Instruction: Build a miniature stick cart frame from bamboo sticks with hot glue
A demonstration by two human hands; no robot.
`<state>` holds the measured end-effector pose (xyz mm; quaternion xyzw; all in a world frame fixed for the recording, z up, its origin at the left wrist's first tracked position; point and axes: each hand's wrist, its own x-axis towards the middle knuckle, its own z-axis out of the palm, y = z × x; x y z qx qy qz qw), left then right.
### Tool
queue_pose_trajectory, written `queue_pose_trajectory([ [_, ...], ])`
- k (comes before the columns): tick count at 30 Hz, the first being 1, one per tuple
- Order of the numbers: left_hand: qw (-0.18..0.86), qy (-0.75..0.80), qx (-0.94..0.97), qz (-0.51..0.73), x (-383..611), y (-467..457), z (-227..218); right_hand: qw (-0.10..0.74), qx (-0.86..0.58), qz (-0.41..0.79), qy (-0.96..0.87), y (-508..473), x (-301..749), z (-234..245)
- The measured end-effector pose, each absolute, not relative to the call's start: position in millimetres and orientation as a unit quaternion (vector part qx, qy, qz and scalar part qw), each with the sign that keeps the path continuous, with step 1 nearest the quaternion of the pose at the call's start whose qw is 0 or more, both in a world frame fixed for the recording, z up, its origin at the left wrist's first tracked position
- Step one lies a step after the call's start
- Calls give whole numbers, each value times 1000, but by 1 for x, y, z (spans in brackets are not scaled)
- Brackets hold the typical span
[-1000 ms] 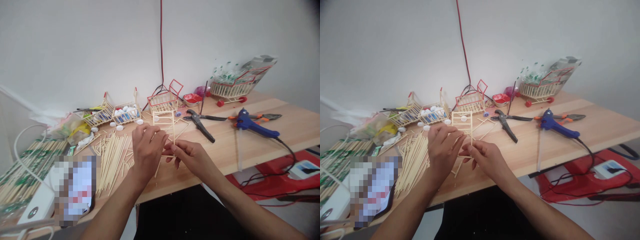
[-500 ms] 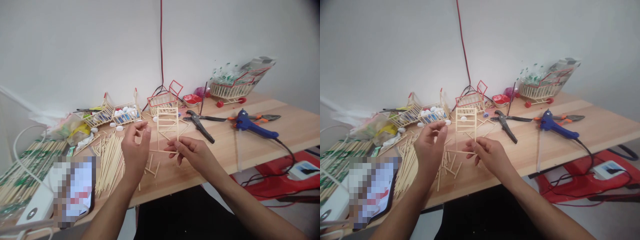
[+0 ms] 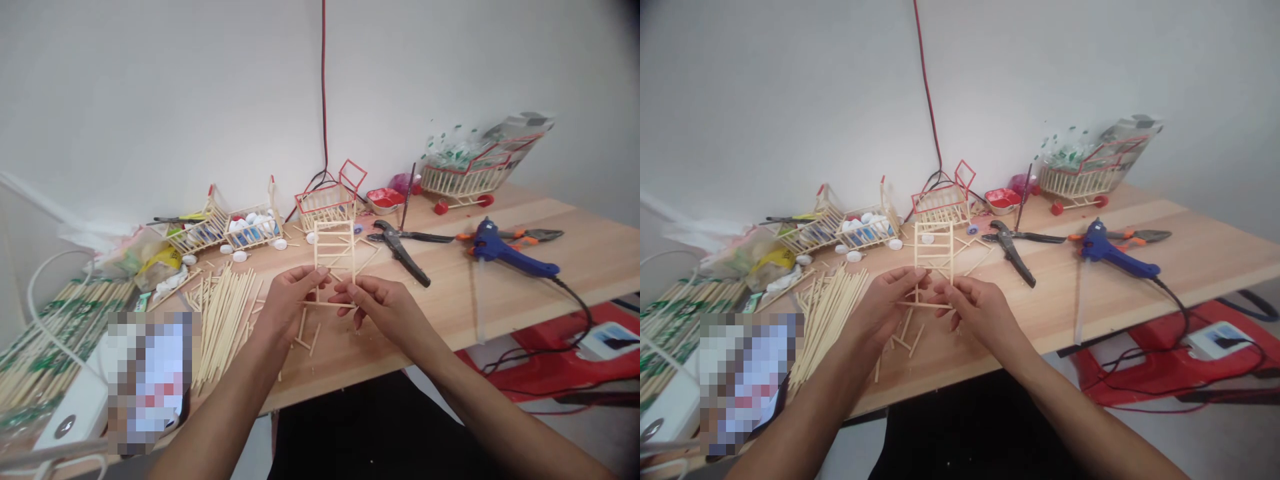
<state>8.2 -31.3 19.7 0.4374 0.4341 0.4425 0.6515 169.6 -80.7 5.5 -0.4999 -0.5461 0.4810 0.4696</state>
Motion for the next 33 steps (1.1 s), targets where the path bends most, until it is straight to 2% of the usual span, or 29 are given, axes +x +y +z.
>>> queue_pose_trajectory([
  [11,675,418,386,469,10,-31,16,461,-506,469,-558,-77,166,-4],
  [33,739,385,359,421,3,-25,14,451,-509,466,-566,-79,163,1],
])
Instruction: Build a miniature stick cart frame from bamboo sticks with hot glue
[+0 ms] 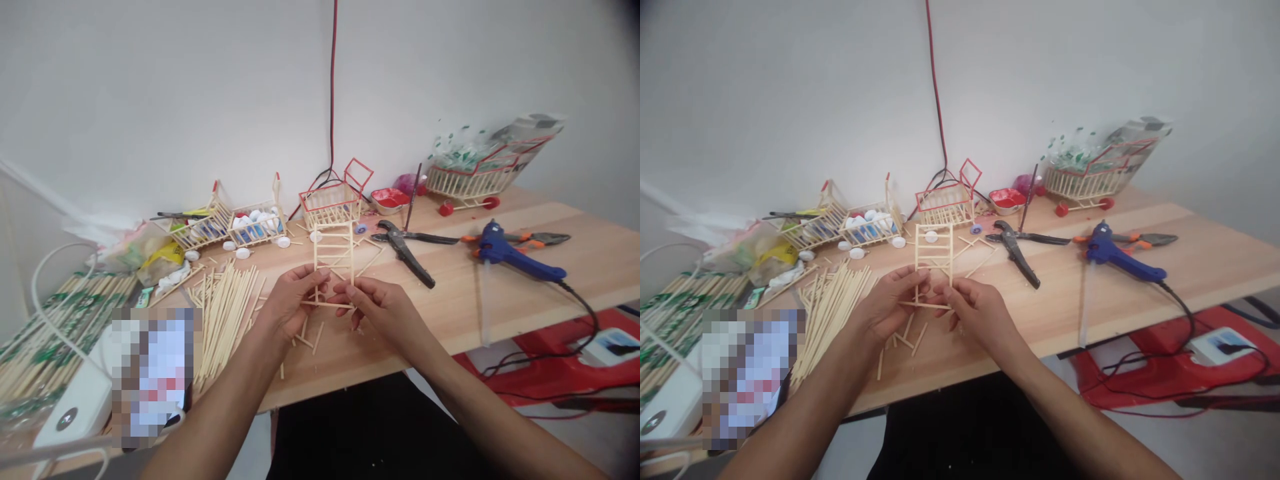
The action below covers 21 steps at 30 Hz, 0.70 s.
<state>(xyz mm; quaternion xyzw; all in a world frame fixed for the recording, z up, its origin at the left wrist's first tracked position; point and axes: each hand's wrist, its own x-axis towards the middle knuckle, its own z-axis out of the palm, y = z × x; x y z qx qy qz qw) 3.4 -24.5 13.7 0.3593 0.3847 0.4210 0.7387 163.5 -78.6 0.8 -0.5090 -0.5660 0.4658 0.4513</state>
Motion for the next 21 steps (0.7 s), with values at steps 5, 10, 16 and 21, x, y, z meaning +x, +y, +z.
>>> queue_pose_trajectory([
  [5,732,388,362,427,3,-25,14,450,-511,469,-563,-79,163,2],
  [10,726,391,364,433,5,-27,16,453,-509,472,-559,-79,164,-1],
  [16,717,397,367,439,6,-28,18,447,-513,467,-565,-78,165,-4],
  [21,715,403,364,441,5,-28,18,446,-512,475,-560,-78,167,-1],
])
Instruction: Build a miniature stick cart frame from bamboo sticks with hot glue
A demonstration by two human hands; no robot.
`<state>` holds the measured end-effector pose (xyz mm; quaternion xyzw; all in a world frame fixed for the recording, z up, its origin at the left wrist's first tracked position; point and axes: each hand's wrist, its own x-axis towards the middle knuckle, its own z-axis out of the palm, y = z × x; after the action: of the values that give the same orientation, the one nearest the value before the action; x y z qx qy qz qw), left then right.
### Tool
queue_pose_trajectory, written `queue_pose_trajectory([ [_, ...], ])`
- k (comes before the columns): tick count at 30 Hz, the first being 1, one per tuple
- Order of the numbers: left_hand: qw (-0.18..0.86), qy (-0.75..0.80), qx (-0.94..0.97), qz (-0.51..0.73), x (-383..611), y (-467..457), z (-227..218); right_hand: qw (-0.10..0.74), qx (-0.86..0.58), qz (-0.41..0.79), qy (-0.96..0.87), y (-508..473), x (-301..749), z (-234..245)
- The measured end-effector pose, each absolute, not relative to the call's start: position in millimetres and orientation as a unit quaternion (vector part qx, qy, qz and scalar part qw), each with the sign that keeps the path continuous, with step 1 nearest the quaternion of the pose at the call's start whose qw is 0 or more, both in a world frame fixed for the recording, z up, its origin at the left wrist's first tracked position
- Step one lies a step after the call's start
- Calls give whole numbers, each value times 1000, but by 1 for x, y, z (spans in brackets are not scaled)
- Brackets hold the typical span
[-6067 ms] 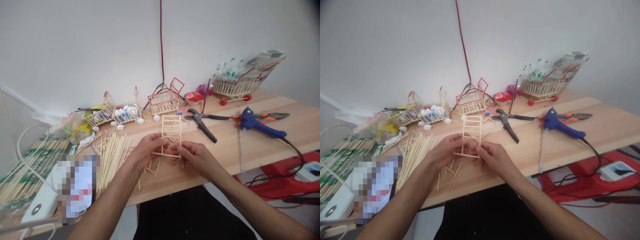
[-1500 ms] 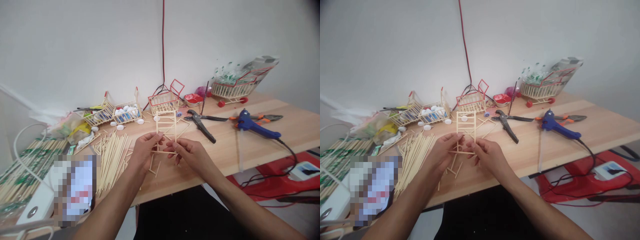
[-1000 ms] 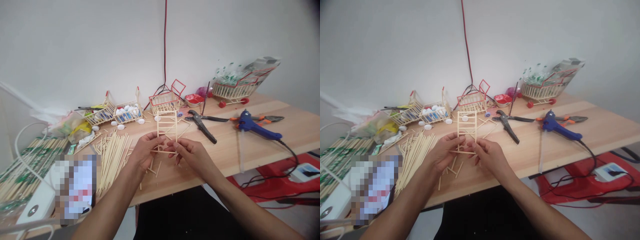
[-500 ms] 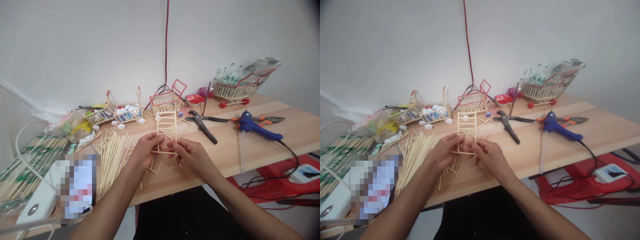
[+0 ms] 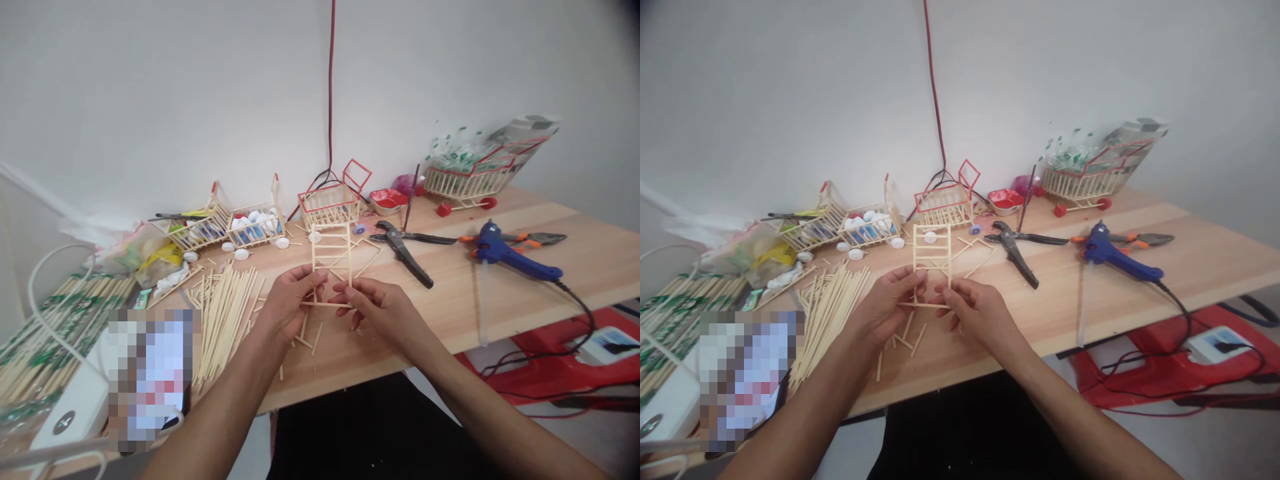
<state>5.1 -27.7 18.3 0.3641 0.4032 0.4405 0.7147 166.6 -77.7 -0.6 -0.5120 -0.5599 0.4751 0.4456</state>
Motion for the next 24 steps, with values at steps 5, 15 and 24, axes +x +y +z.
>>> queue_pose_trajectory([
  [5,709,409,367,442,5,-27,20,445,-519,477,-553,-84,176,1],
  [15,696,423,368,448,-1,-23,24,338,-744,-93,-570,-93,317,19],
  [24,695,428,378,438,2,-24,25,62,-841,-157,-514,-82,381,-2],
])
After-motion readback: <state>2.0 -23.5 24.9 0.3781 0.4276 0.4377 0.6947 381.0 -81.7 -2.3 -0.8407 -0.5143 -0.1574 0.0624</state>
